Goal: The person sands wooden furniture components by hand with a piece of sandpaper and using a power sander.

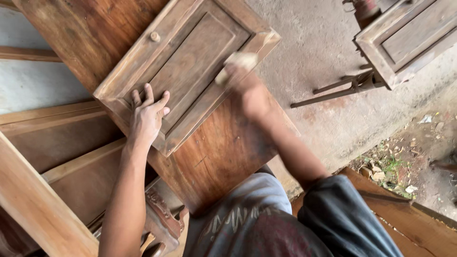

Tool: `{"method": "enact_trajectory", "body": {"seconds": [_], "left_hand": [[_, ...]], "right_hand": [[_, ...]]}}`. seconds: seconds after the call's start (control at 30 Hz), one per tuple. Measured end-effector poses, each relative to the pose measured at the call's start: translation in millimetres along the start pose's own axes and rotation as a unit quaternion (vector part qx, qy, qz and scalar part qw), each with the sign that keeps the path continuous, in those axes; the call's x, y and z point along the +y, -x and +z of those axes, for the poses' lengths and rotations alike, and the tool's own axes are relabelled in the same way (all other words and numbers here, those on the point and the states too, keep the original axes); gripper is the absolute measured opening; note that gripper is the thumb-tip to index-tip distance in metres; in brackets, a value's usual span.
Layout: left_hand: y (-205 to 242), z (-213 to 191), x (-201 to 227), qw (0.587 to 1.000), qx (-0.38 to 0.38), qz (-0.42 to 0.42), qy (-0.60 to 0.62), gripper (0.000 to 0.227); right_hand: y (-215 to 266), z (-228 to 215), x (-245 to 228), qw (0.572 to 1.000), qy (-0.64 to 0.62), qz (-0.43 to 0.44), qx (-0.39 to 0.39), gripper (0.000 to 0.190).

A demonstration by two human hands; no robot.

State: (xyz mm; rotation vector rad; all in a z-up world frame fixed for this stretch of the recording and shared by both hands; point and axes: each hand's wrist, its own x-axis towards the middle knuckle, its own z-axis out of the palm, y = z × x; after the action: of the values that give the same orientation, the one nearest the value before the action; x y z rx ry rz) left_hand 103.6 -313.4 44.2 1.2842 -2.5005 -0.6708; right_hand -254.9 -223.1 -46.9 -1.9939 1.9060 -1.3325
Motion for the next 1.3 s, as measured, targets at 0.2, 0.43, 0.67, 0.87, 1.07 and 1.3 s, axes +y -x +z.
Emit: {"method": "enact_trajectory", "body": {"seconds": [0.2,0.43,0.67,0.87,1.07,1.3], "left_hand": [[7,2,-2,1.000,0.005,-0.016,0.011,0.041],[0,2,-6,1.000,0.013,-0.007,-0.004,0.042],[-7,18,-4,0.998,0.010,-0.033,-0.061,0.037],[-6,9,-4,0.998,-0.013,-0.058,0.034,0.038],[-3,11,-5,0.999,0.035,0.016,-0.034,0.042],[-4,4,-12,0.997,0.016,0.053,-0.049,0.042]], "right_hand": [[-8,-29,-1,0.892,-0.044,0.336,-0.299,0.040],[45,20,-34,0.883,0.251,-0.191,-0.347,0.032],[-44,-67,-33,0.968,0.214,-0.076,-0.108,0.030],[63,43,-127,0.941,-0.157,-0.093,-0.287,0.048],[-14,-44,27,0.923,0.319,-0.149,-0.154,0.054],[54,28,-159,0.928,0.273,-0.178,-0.182,0.056]]}}
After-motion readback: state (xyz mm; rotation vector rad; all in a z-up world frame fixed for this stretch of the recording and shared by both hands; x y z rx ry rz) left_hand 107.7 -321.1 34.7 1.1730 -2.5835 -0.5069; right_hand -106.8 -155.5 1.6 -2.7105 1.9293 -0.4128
